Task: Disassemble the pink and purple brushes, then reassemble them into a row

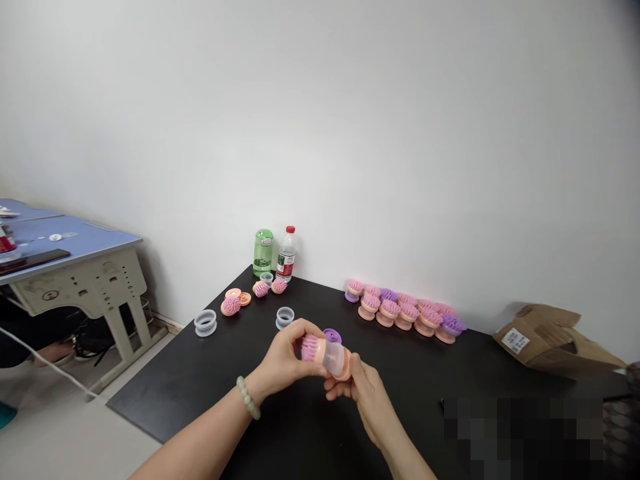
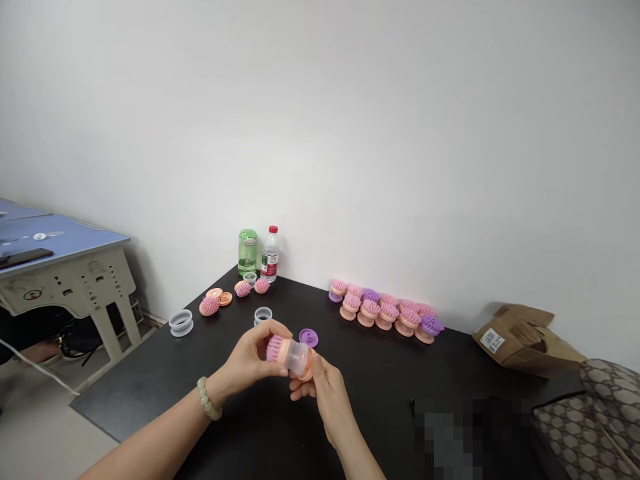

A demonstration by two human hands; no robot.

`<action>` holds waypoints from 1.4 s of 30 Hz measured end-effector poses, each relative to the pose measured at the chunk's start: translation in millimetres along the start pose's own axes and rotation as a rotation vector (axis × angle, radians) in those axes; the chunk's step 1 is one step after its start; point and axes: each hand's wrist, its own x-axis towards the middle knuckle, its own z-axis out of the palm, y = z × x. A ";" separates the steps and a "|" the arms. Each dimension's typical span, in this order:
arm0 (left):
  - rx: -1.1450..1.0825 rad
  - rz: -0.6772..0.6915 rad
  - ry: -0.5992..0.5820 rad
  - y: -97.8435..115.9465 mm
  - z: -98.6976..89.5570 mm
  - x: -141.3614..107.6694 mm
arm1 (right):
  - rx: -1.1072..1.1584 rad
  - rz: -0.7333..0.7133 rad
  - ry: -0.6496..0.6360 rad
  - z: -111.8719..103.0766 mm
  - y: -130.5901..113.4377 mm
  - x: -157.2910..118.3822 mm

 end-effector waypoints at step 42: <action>-0.289 -0.465 -0.039 -12.2 -0.4 2.1 | -0.858 -0.816 -0.233 -22.2 -19.5 -5.0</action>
